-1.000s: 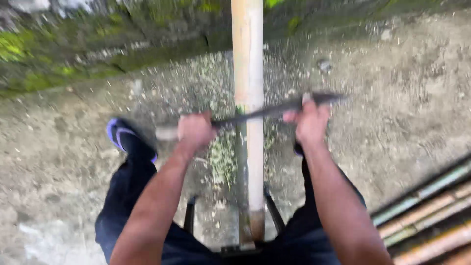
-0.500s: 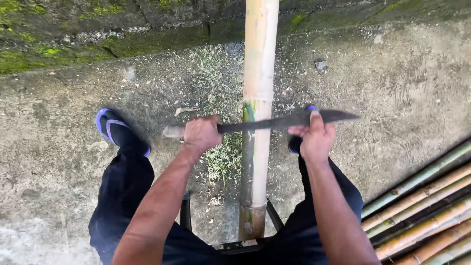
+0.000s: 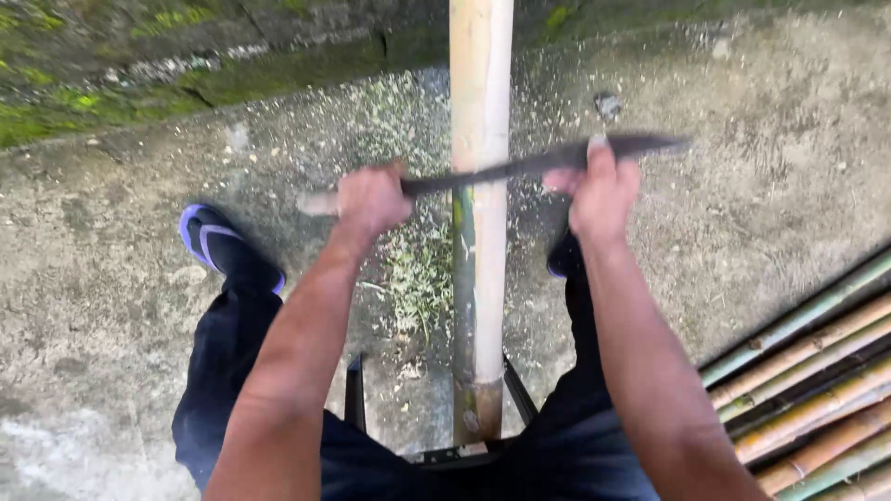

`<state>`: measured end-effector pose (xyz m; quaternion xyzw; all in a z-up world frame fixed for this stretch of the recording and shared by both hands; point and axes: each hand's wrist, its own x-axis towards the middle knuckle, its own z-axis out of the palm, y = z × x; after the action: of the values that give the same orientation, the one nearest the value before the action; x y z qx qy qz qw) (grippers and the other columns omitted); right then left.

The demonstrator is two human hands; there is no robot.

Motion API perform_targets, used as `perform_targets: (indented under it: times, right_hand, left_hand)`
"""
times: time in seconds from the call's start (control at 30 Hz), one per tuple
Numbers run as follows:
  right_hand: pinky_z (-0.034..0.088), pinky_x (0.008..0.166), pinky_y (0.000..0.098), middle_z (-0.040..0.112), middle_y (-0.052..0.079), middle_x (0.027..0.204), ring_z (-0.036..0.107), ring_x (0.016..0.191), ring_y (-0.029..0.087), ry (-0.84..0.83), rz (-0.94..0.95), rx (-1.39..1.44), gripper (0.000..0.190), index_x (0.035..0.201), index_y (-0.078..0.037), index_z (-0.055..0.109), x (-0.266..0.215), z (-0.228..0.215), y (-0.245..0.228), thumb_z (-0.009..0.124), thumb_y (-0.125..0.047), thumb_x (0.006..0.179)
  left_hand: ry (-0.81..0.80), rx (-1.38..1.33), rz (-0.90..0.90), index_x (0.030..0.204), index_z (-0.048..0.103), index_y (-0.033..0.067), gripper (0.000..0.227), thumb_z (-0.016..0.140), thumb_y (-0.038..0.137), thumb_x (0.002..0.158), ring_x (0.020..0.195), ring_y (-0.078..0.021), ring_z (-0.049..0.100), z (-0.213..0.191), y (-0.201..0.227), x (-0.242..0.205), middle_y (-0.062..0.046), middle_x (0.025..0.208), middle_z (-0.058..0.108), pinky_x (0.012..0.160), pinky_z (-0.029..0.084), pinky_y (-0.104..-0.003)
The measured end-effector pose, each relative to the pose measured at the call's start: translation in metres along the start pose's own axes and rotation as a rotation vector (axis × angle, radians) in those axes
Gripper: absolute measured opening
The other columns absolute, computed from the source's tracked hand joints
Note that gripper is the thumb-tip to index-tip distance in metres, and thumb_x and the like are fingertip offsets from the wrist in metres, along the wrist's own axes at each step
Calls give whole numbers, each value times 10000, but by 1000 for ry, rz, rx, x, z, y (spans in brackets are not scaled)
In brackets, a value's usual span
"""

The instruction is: Shaving the outer layer of a bamboo stalk using a machete while sitting down.

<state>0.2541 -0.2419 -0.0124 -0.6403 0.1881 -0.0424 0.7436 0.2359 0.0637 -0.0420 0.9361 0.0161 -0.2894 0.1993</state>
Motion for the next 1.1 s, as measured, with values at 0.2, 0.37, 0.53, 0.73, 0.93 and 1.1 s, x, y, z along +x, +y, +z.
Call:
perform_targets:
  times: [0.2, 0.37, 0.53, 0.73, 0.93, 1.1]
  right_hand:
    - [616, 515, 345, 685, 173, 890, 694, 601, 240, -86, -13, 104, 196, 1104, 21, 485, -28, -1, -3, 476, -167, 1051]
    - [621, 525, 338, 696, 187, 867, 688, 569, 221, -16, 211, 204, 216, 1078, 47, 523, 20, 8, 8, 497, -167, 1075]
    - [559, 442, 350, 639, 121, 731, 623, 492, 197, 132, 394, 207, 167, 1072, 14, 550, -13, -11, 47, 521, -150, 1061]
    - [535, 408, 362, 635, 108, 716, 623, 469, 210, 174, 583, 480, 161, 1035, 9, 525, -27, -23, 93, 482, -145, 1058]
    - [493, 456, 338, 658, 100, 762, 577, 514, 170, 200, 614, 446, 138, 1046, -47, 536, -13, -6, 80, 515, -184, 1049]
    - [568, 508, 319, 643, 158, 819, 609, 560, 185, 140, 633, 550, 200, 1075, 42, 548, 12, 6, 65, 518, -155, 1092]
  left_hand:
    - [74, 90, 58, 1106, 696, 228, 292, 628, 157, 831, 716, -215, 769, 13, -11, -12, -76, 911, 719, 631, 625, -397]
    - [85, 247, -6, 1071, 666, 146, 239, 710, 315, 908, 767, -271, 729, -43, 22, -32, -98, 855, 719, 735, 569, -432]
    - [-144, 424, -96, 1133, 600, 94, 338, 669, 376, 962, 722, -243, 734, -55, 59, -87, -95, 836, 696, 643, 616, -411]
    - [-83, 538, -106, 1036, 670, 119, 243, 617, 341, 953, 689, -228, 712, -69, 101, -96, -75, 784, 697, 627, 603, -407]
    - [-23, 653, -123, 1057, 668, 82, 261, 540, 303, 1000, 598, -189, 709, -78, 104, -88, -78, 702, 698, 579, 597, -374]
    - [-146, 709, -203, 1052, 672, 82, 322, 517, 365, 1052, 555, -171, 665, -96, 137, -85, -61, 681, 653, 478, 566, -364]
